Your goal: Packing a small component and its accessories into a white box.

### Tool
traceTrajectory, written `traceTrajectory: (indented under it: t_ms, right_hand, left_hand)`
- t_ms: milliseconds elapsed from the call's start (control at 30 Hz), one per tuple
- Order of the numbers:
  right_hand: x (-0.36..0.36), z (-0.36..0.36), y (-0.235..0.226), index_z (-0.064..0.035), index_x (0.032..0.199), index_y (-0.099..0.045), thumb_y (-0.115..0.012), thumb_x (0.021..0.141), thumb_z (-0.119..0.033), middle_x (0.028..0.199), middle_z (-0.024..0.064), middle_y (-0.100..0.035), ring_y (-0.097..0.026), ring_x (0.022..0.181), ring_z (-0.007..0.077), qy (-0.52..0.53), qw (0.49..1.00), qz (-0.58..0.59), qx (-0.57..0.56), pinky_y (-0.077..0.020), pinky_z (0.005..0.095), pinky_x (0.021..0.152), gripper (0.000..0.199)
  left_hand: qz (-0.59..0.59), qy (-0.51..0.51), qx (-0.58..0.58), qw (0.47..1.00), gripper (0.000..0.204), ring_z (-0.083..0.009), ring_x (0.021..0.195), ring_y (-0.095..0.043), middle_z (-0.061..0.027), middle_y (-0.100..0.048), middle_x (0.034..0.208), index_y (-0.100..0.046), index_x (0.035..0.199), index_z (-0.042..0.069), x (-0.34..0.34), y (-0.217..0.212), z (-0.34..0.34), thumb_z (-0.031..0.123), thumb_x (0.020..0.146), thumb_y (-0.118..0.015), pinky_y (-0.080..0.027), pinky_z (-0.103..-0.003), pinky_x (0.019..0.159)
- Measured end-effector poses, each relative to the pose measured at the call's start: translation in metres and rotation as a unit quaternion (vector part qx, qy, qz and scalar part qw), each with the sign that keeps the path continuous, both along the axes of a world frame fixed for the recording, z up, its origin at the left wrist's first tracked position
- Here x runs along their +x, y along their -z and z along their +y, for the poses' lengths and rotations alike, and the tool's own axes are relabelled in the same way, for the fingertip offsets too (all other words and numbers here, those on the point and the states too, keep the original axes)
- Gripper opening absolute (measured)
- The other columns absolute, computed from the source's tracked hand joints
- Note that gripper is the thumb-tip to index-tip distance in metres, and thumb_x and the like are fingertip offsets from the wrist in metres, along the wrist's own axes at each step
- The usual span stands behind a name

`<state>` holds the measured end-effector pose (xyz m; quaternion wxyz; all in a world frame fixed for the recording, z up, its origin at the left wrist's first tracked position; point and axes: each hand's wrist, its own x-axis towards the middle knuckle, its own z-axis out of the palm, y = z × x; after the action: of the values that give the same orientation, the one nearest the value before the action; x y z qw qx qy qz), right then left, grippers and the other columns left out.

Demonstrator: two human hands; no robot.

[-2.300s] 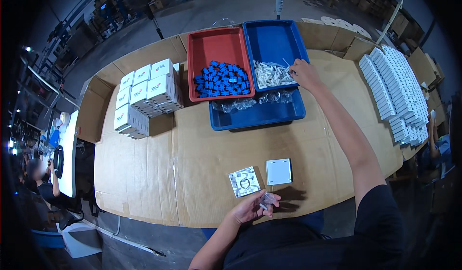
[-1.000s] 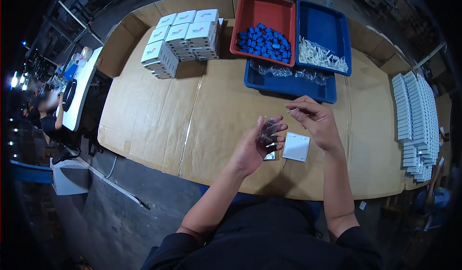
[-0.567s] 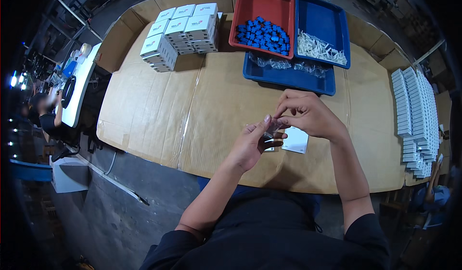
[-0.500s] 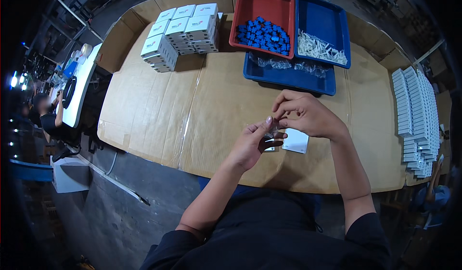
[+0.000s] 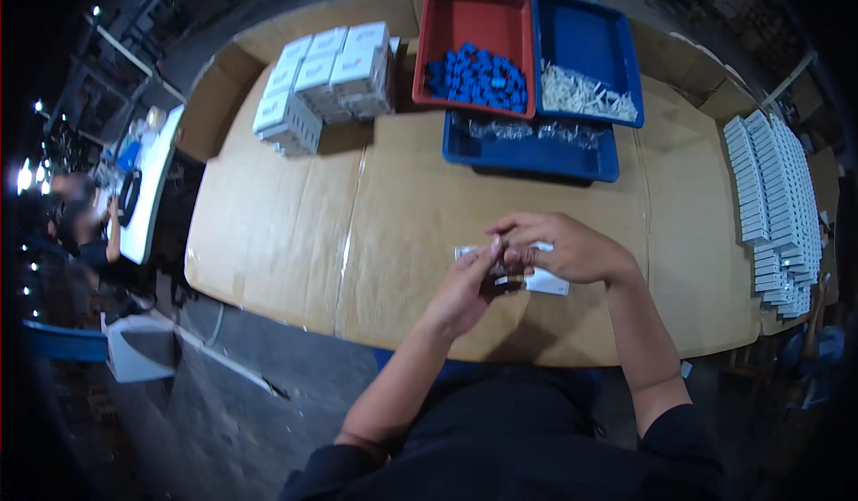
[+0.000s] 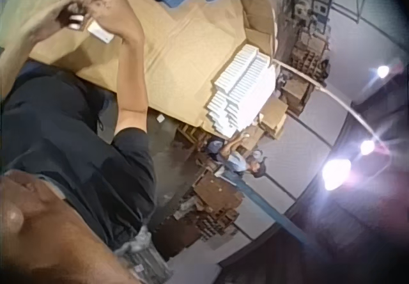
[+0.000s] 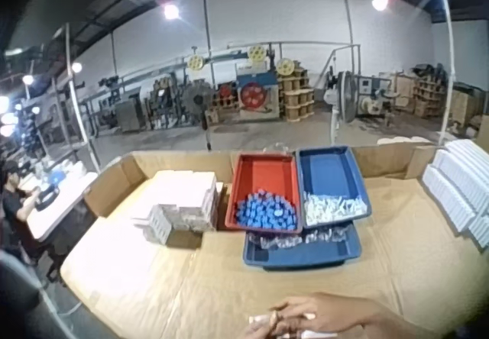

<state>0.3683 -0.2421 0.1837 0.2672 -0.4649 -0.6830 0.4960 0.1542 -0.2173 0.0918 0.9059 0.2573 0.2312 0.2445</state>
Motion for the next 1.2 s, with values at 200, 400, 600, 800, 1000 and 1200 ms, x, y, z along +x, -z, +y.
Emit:
traceTrajectory:
  t_ms: [200,400,600,800,1000,1200]
  right_hand:
    - [-0.013,-0.02,-0.002,-0.0003,0.121,-0.074,-0.065,0.104,-0.022,0.145,0.0184,-0.06,-0.059,0.132,0.0334,-0.051,0.994,-0.097,0.023,-0.0481,0.0409,0.108,0.029]
    - [0.043,0.009,0.005,0.0021,0.113,-0.075,-0.066,0.104,-0.015,0.124,0.0138,-0.074,-0.07,0.113,0.0207,0.125,0.989,0.059,-0.048,-0.054,0.0356,0.097,0.021]
    - [0.145,0.101,0.055,-0.0058,0.109,-0.075,-0.068,0.099,-0.017,0.104,0.0102,-0.078,-0.075,0.095,0.0263,0.457,0.848,-0.218,0.156,-0.057,0.0381,0.086,0.016]
    - [0.176,0.151,0.08,-0.0114,0.099,-0.078,-0.071,0.093,-0.024,0.1,0.0101,-0.079,-0.074,0.099,0.0325,0.465,0.784,-0.396,0.114,-0.0584,0.0451,0.087,0.015]
    - [0.202,0.168,0.089,-0.0095,0.093,-0.079,-0.079,0.083,-0.024,0.099,0.0123,-0.078,-0.075,0.099,0.0333,0.497,0.792,-0.347,0.075,-0.0581,0.0443,0.088,0.018]
    - [0.222,0.153,0.098,-0.0017,0.091,-0.078,-0.08,0.08,-0.019,0.088,0.0077,-0.075,-0.069,0.083,0.0167,0.548,0.817,-0.125,0.125,-0.0527,0.0313,0.077,0.02]
  left_hand:
    - [0.027,0.009,-0.017,0.999,0.039,-0.023,0.107,-0.071,-0.008,-0.072,0.107,-0.065,0.128,0.003,-0.001,-0.008,-0.014,0.036,0.111,-0.055,-0.059,-0.039,0.094]
    - [0.012,0.026,-0.029,0.999,0.047,-0.0228,0.1,-0.07,-0.0123,-0.072,0.113,-0.063,0.133,-0.001,0.004,-0.001,-0.006,0.039,0.113,-0.048,-0.058,-0.038,0.091]
    - [-0.022,0.044,-0.039,0.998,0.056,-0.0226,0.098,-0.067,-0.0114,-0.069,0.116,-0.057,0.137,-0.002,0.0,0.01,-0.009,0.045,0.115,-0.037,-0.056,-0.039,0.091]
    - [-0.003,0.03,-0.033,0.999,0.055,-0.0217,0.097,-0.067,-0.0106,-0.07,0.114,-0.057,0.139,-0.003,-0.009,0.015,-0.011,0.044,0.114,-0.04,-0.056,-0.039,0.091]
    - [-0.042,0.014,-0.035,0.998,0.054,-0.0214,0.102,-0.07,-0.0117,-0.072,0.12,-0.057,0.141,-0.003,-0.016,0.008,-0.007,0.041,0.114,-0.042,-0.057,-0.038,0.091]
    - [-0.075,-0.01,-0.071,0.995,0.056,-0.0243,0.109,-0.07,-0.0116,-0.072,0.123,-0.055,0.144,-0.002,-0.014,0.005,-0.003,0.043,0.114,-0.041,-0.057,-0.039,0.095]
